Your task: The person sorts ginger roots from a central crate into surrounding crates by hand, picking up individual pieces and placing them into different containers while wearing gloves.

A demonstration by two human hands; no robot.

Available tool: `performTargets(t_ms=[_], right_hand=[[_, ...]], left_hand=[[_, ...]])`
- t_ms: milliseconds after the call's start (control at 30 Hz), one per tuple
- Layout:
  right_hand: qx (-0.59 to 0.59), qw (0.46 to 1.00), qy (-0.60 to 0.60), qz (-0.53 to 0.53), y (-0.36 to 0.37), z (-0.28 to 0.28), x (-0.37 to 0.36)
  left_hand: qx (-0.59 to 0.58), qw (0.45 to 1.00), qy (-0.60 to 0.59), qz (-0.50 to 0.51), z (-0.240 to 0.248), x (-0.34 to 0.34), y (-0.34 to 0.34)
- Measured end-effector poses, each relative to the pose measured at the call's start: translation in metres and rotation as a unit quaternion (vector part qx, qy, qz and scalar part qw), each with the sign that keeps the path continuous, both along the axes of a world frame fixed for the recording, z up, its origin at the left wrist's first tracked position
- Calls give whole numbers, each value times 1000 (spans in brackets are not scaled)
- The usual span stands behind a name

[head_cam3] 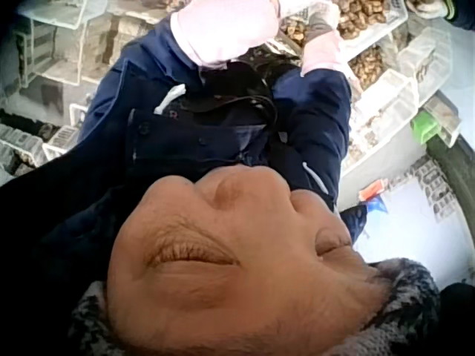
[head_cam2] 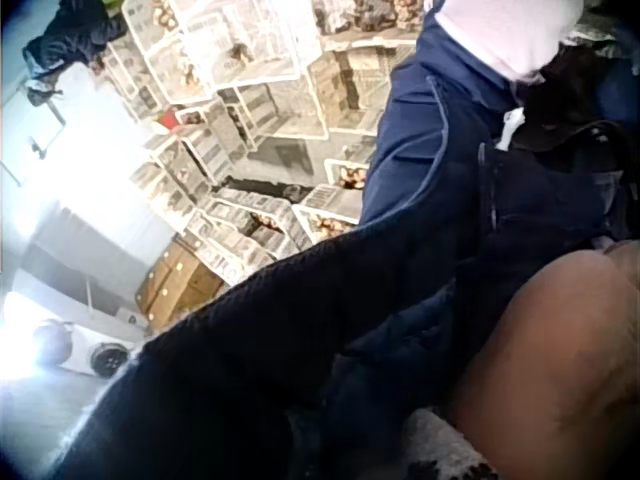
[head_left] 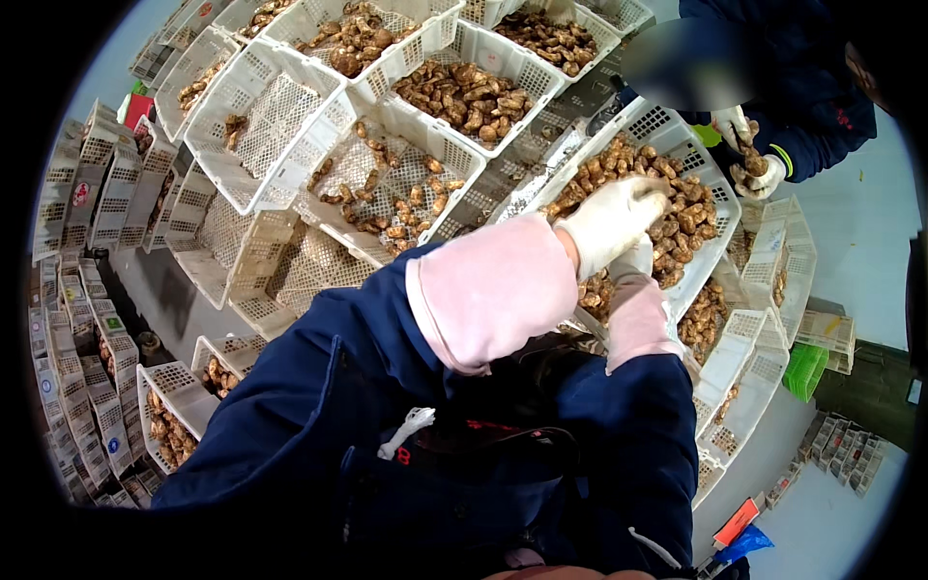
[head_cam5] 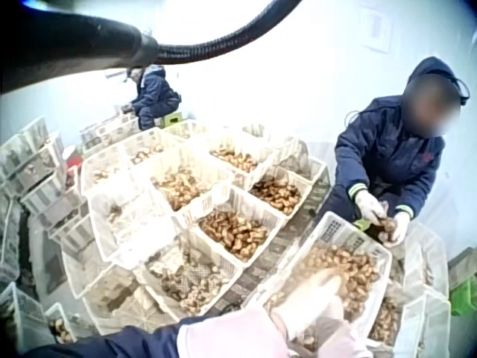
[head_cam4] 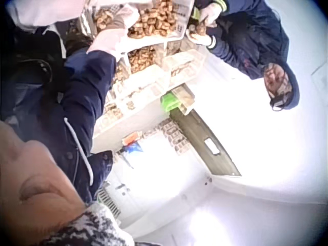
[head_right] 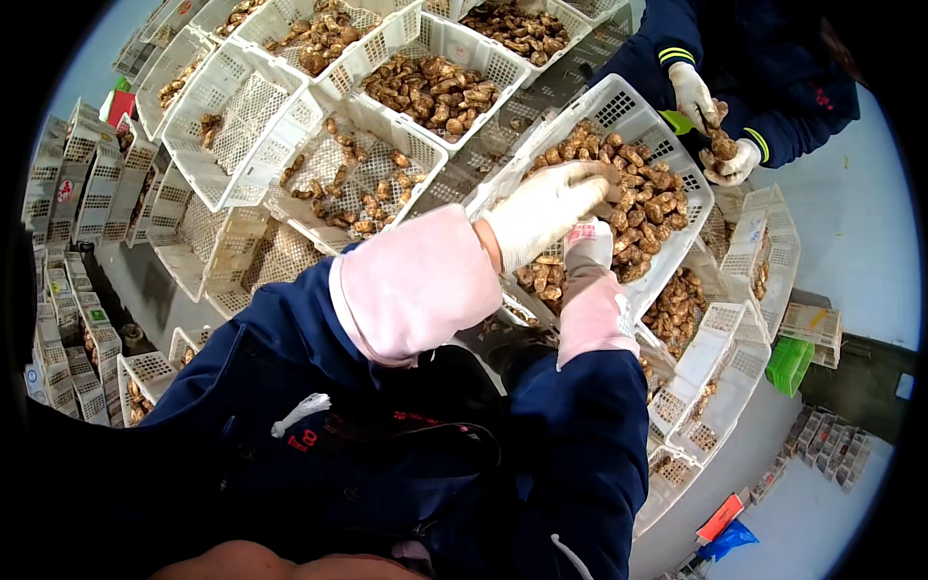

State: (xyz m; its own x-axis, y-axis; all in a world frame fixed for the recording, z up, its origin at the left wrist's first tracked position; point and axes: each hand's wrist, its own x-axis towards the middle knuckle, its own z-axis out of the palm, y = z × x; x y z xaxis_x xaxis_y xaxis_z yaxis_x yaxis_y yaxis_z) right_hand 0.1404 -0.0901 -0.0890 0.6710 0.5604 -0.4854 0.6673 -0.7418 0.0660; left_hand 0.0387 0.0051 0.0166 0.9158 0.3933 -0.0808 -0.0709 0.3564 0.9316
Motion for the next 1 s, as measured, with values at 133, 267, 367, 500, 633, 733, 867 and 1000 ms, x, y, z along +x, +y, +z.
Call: performTargets(t_ms=[133,267,367,500,633,733,867,1000], right_hand=[[160,966,133,-155,-35,37,27],[507,739,286,-338,-67,107,-6],[653,537,390,-364,-117,114,-16],[727,434,402,-349,-137,131,-52],[737,401,422,-344,-144,134,-64],[744,375,424,-354,-151,128,-60],[673,572,297,-363,-156,126,-52],[647,657,262,-284,-141,113,-63]], left_hand=[[55,998,-24,33,19,15,16],[71,997,8,17,15,2,33],[116,985,-30,-127,17,-4,26],[404,884,-44,-230,27,-24,-8],[459,871,53,-165,24,-25,-37],[192,945,124,-234,24,-23,-49],[-58,969,116,-210,41,-29,-79],[-137,958,141,-210,42,-29,-81]])
